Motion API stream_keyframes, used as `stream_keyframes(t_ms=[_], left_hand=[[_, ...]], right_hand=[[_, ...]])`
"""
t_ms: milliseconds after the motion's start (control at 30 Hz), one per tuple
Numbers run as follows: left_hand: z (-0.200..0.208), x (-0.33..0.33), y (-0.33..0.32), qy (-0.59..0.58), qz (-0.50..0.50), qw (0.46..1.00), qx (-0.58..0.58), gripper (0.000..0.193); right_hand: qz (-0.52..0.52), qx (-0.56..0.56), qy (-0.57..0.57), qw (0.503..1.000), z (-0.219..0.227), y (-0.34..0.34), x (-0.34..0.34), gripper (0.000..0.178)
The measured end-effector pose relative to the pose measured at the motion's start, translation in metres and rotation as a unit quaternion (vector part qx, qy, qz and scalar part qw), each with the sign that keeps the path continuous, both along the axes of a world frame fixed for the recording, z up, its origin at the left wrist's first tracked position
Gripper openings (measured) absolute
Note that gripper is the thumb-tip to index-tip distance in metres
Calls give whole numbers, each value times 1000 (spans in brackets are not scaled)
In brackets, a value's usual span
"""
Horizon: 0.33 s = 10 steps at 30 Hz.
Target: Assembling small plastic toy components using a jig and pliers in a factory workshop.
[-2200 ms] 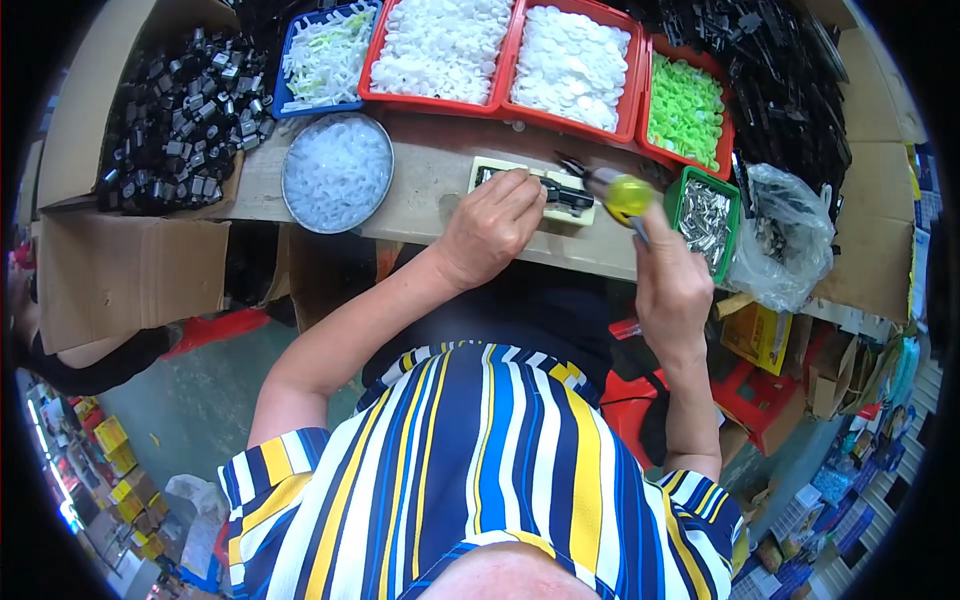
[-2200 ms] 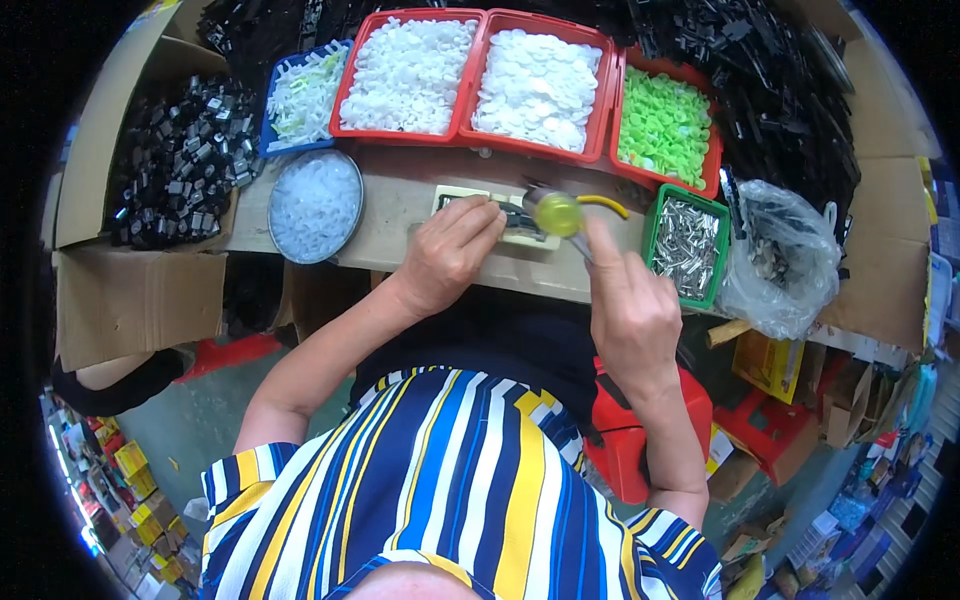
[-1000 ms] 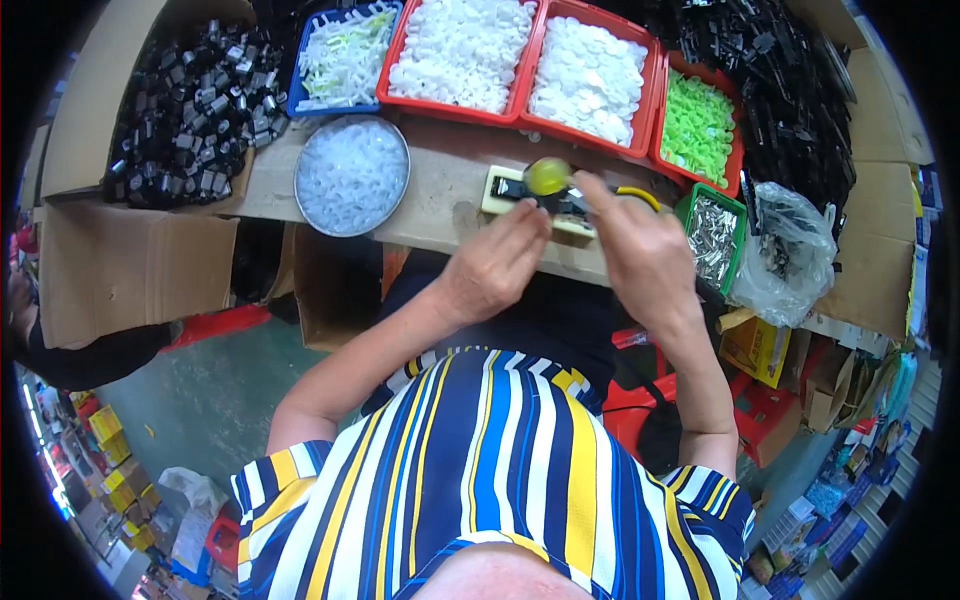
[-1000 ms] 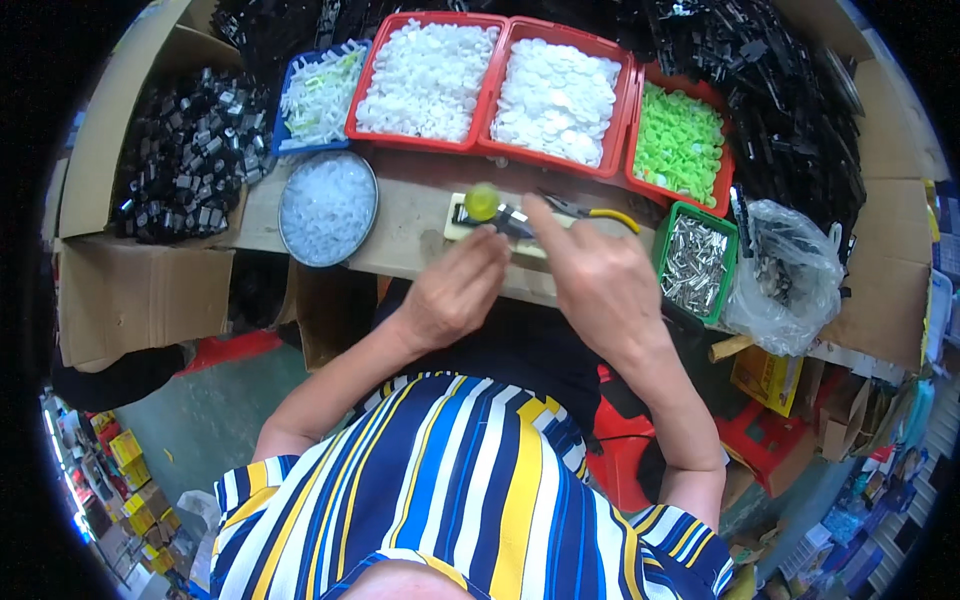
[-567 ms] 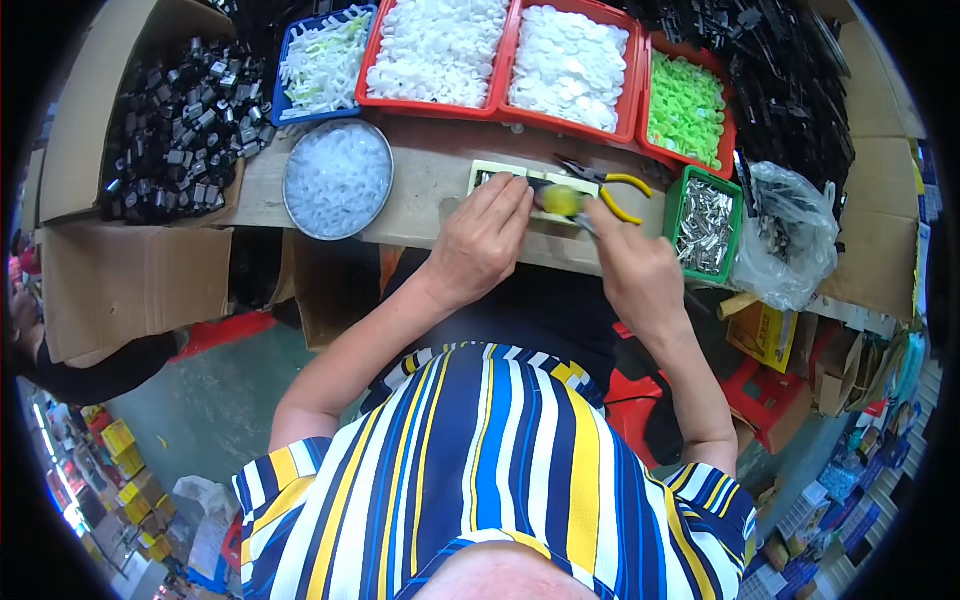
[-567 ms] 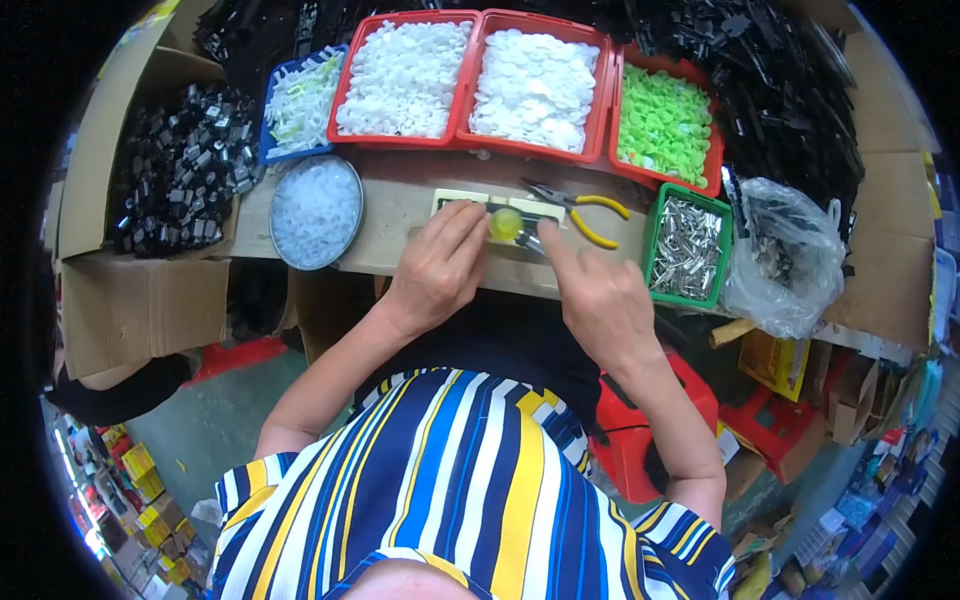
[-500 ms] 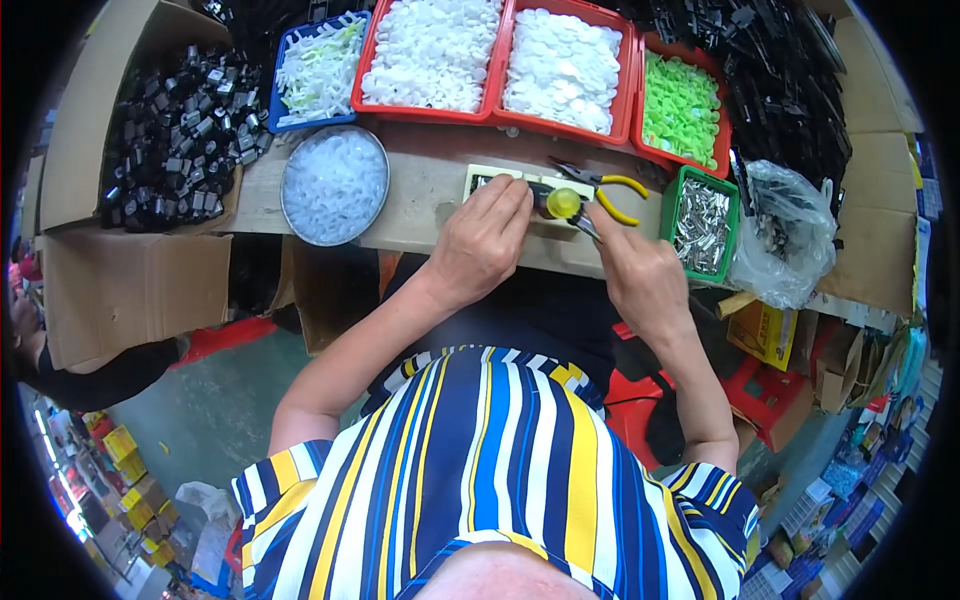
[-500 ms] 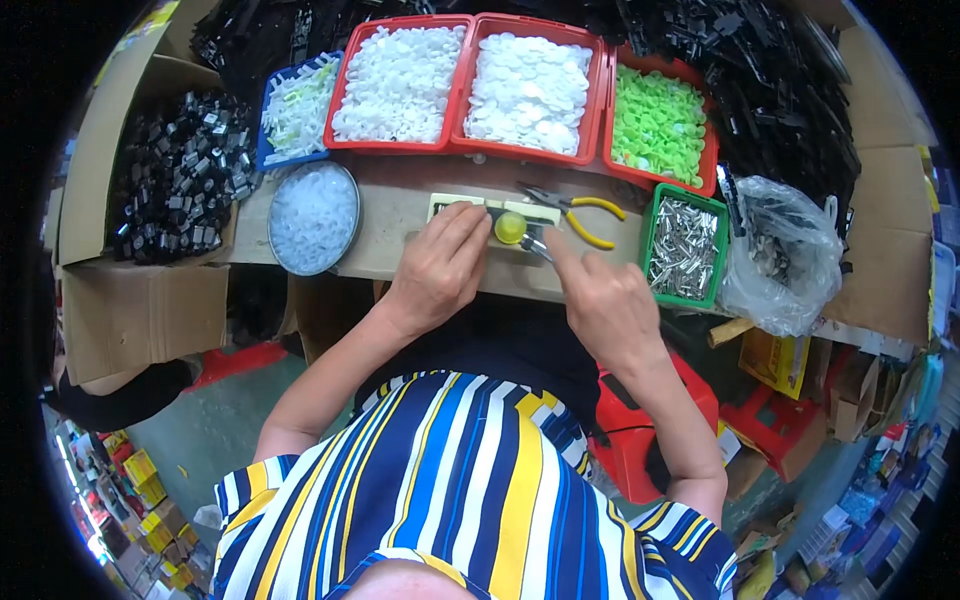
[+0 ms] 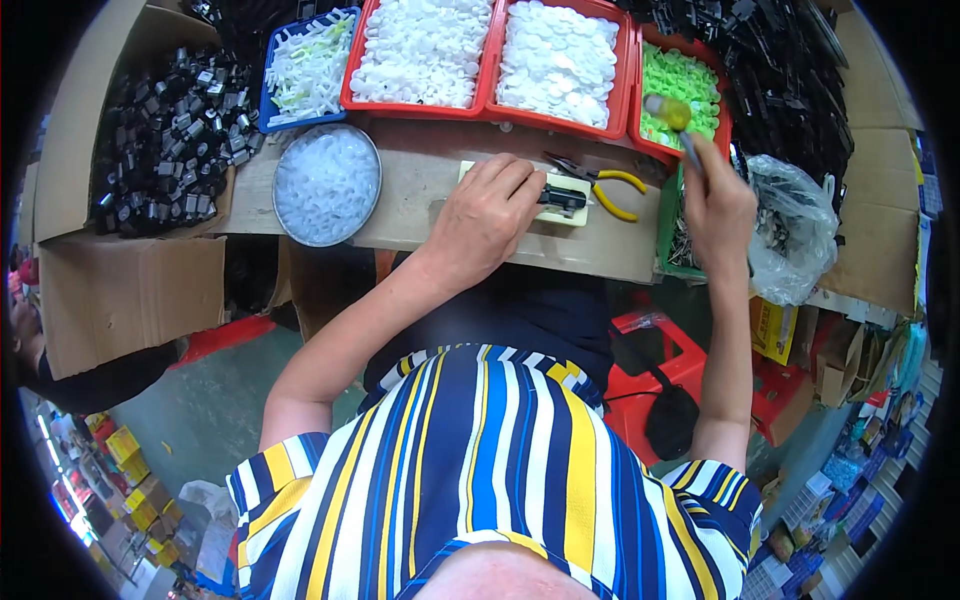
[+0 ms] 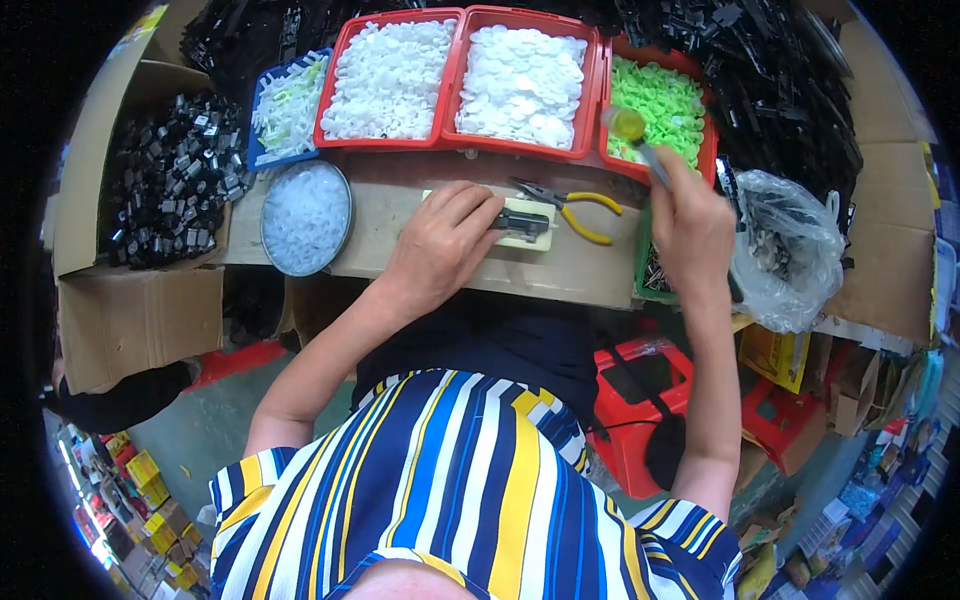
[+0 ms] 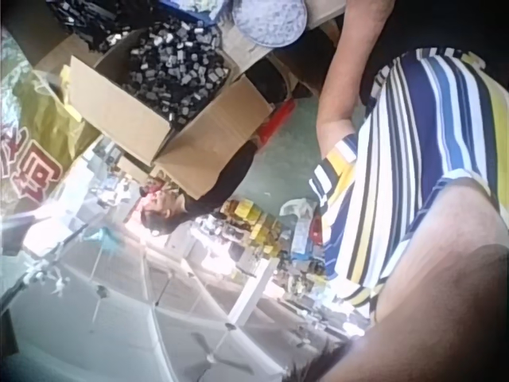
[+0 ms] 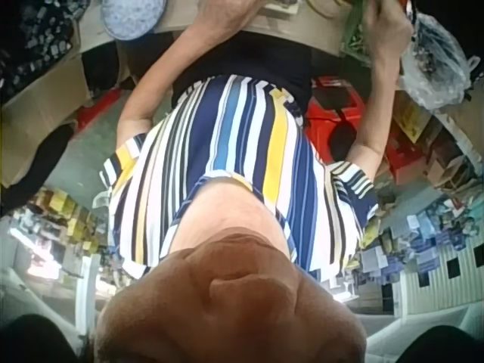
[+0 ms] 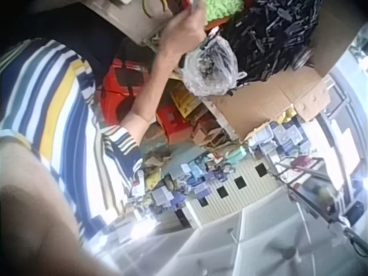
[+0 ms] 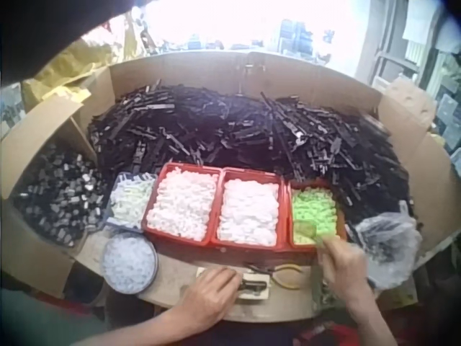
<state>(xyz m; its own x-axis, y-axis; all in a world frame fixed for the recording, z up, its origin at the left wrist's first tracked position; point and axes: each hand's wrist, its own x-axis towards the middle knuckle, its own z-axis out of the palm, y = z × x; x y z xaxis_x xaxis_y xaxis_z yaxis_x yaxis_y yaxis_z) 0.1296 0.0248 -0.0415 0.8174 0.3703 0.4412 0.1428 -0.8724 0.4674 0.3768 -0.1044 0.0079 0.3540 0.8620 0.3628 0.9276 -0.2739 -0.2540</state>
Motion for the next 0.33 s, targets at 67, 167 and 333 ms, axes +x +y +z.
stream_keyframes(t_ms=[67,167,333], left_hand=[[2,2,0,25,2,1000,-14,30],[5,5,3,19,-14,1000,-21,29],[18,0,5,-6,18,971,-239,41]], right_hand=[[7,37,-59,998,-11,15,33,26],[-10,1,-123,992,-20,29,63,22],[29,33,-140,989,-8,26,37,34]])
